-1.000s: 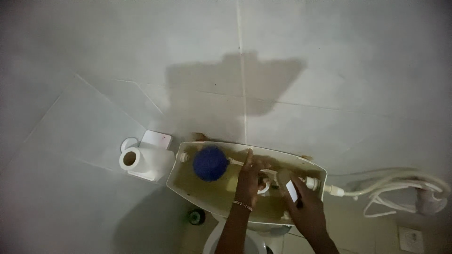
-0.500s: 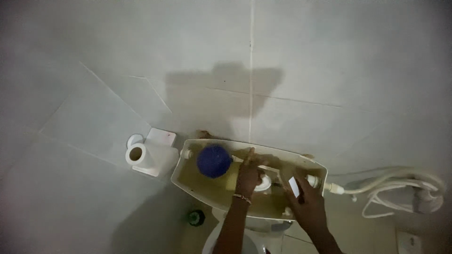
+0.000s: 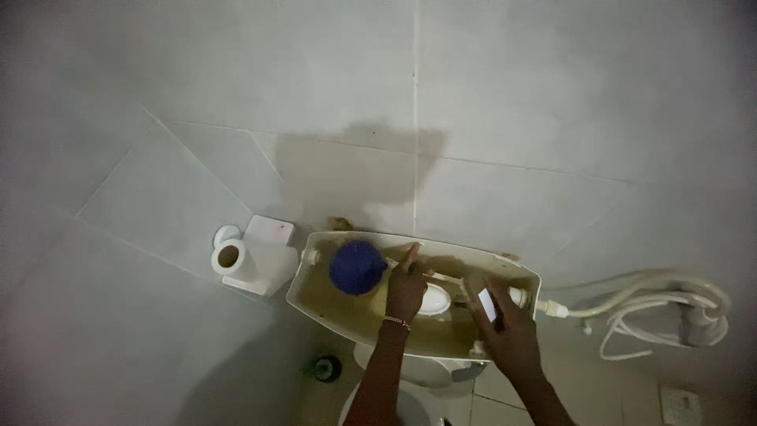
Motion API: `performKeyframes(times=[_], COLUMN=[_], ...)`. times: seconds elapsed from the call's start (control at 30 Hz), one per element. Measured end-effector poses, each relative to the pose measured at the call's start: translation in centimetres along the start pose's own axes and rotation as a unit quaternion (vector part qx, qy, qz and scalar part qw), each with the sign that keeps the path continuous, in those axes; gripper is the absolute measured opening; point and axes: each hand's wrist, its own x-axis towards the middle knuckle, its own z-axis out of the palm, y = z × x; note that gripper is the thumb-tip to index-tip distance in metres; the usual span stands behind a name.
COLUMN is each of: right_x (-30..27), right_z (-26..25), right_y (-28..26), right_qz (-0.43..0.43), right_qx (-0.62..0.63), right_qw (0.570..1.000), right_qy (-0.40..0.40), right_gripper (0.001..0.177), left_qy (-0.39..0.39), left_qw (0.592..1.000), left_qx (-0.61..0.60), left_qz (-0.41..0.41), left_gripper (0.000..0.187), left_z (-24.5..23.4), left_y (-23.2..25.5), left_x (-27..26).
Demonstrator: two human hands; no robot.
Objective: Repairing and adjusting the internal mechanism of a toilet tank.
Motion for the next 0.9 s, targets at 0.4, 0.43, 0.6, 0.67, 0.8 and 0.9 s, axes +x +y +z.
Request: performKeyframes(times=[0.4, 0.43, 0.6, 0.67, 0.8, 0.9], right_x=[0.3, 0.5, 0.5, 0.2, 0.3, 0.1], right_z=[1.0, 1.3, 0.7, 0.6, 1.0, 0.1], right_y=[3.0, 3.0, 2.1, 1.7, 2.2, 0.0], right_qz=[-0.037, -0.036, 0.014, -0.005, -0.076, 0.039], right_qx=[-0.037, -0.042, -0.036, -0.043, -0.018, -0.057], right_qw=[0.999, 0.998, 0.999, 0.999, 0.997, 0.997], right_qy=[0.005, 0.008, -0.026, -0.014, 0.027, -0.030], right_gripper=[0.055, 0.055, 0.057, 0.055, 0.061, 0.060], left_qy=[-0.010, -0.013, -0.064, -0.066, -0.078, -0.033], left_qw=[0.960, 0.961, 0.883, 0.835, 0.719, 0.832], left_qx=[0.249, 0.244, 0.420, 0.498, 0.635, 0.504], left_qz=[0.125, 0.125, 0.199, 0.224, 0.272, 0.229], left_gripper=[0.088, 0.088, 0.054, 0.042, 0.030, 0.039], left_z=[1.1, 2.1, 5.2, 3.4, 1.5, 2.3], left_y=[-5.2, -5.6, -8.3, -8.4, -8.6, -3.1], left_x=[2.7, 2.8, 1.6, 1.4, 2.1, -0.8])
